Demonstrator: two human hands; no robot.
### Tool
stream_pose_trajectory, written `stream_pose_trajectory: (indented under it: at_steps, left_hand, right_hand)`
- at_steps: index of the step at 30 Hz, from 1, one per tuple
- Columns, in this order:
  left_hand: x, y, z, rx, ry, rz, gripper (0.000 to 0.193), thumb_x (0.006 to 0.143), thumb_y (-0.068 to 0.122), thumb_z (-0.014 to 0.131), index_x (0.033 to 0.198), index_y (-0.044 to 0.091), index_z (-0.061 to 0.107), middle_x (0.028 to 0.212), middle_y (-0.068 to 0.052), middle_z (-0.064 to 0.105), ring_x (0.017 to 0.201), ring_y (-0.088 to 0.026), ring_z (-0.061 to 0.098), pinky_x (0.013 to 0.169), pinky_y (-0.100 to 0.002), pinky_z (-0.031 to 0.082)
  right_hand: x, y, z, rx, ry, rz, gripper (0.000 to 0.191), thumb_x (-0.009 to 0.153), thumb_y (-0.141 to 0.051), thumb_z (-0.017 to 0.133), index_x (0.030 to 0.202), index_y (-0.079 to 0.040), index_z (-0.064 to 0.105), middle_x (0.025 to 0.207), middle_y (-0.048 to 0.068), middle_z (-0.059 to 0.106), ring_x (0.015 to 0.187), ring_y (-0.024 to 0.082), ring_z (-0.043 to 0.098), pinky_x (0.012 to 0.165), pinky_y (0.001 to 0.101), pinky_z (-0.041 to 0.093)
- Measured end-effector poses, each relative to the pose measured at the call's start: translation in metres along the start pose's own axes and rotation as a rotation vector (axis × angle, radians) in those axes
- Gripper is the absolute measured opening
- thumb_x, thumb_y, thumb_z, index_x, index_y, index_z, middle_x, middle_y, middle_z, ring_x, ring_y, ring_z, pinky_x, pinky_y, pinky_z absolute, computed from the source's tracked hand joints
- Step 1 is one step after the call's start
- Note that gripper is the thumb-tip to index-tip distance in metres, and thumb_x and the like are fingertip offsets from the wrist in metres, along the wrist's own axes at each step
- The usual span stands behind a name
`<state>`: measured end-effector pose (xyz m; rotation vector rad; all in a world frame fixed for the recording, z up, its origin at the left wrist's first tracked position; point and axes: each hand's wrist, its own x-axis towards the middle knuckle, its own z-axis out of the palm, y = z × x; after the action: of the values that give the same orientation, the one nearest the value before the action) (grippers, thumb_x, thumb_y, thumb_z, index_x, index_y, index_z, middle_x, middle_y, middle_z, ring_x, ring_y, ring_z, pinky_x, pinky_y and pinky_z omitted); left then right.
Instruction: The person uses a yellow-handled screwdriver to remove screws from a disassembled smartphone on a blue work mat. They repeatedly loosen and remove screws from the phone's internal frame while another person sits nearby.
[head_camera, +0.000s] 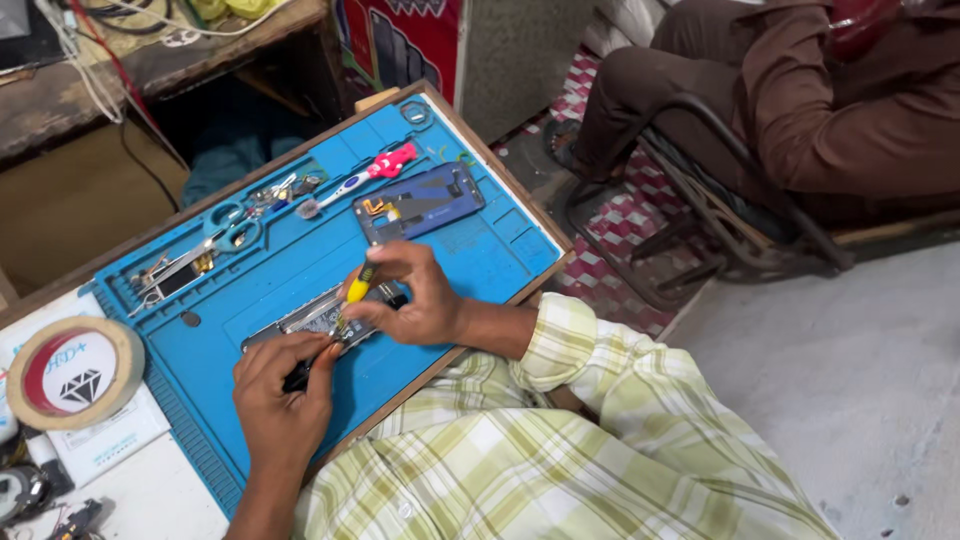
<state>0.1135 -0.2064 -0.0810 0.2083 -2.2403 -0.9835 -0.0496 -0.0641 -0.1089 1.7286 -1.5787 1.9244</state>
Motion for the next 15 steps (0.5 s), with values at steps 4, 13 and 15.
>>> stream_pose_trajectory:
  at_steps: [4,13,15]
  left_hand:
    - [-0.005,-0.007,0.005,0.023,-0.015,-0.008,0.01,0.087,0.008,0.082,0.094,0.006,0.076,0.1,-0.006,0.076,0.094,-0.023,0.069,0.091,-0.035,0.046]
    - [-0.003,-0.002,0.005,0.001,0.01,0.014,0.011,0.085,0.009,0.08,0.094,0.005,0.075,0.101,-0.006,0.076,0.095,-0.022,0.07,0.09,-0.035,0.048]
    - [-0.007,-0.001,0.003,-0.004,0.006,0.013,0.01,0.085,0.008,0.08,0.094,0.005,0.075,0.101,-0.006,0.076,0.095,-0.022,0.069,0.089,-0.035,0.048]
  right_hand:
    - [-0.002,-0.001,-0.002,-0.007,-0.075,-0.095,0.068,0.099,0.0,0.075,0.144,-0.016,0.027,0.113,0.018,0.069,0.104,0.024,0.074,0.084,0.034,0.064]
    - [0.005,-0.009,-0.002,-0.146,-0.096,-0.166,0.074,0.097,-0.007,0.079,0.148,-0.015,0.027,0.112,0.015,0.07,0.1,0.026,0.076,0.083,0.0356,0.064]
    - [0.003,-0.012,0.003,-0.131,-0.109,-0.149,0.076,0.097,-0.008,0.08,0.149,-0.015,0.026,0.113,0.015,0.07,0.101,0.026,0.076,0.084,0.0349,0.064]
